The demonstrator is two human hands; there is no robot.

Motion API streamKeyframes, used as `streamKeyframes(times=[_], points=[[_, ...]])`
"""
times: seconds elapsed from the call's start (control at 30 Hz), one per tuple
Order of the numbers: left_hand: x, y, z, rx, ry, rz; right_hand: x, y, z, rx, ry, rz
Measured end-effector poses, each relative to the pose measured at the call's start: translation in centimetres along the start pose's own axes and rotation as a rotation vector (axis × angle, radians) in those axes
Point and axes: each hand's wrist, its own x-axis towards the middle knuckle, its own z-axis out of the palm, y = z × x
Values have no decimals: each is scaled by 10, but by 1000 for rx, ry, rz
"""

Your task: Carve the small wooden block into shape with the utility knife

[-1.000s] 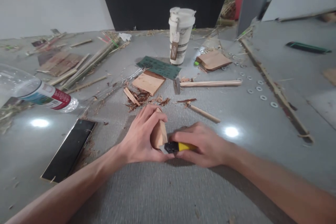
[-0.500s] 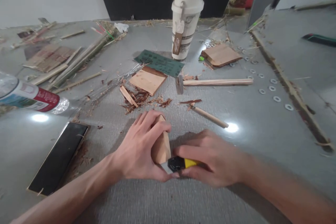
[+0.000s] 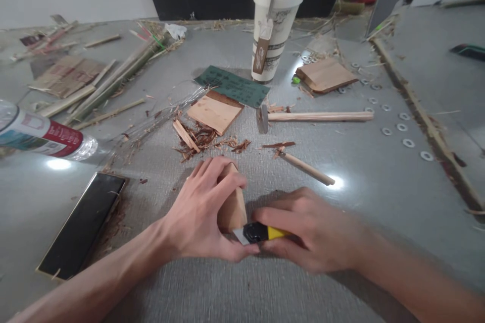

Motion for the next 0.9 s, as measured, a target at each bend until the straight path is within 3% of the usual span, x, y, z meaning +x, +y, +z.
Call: streamKeyframes(times=[0.4, 0.9], points=[[-1, -1, 2, 23, 46, -45, -1, -2, 0, -13, -10, 76], [-1, 1, 1, 61, 59, -88, -1, -1, 6, -215, 98, 52]])
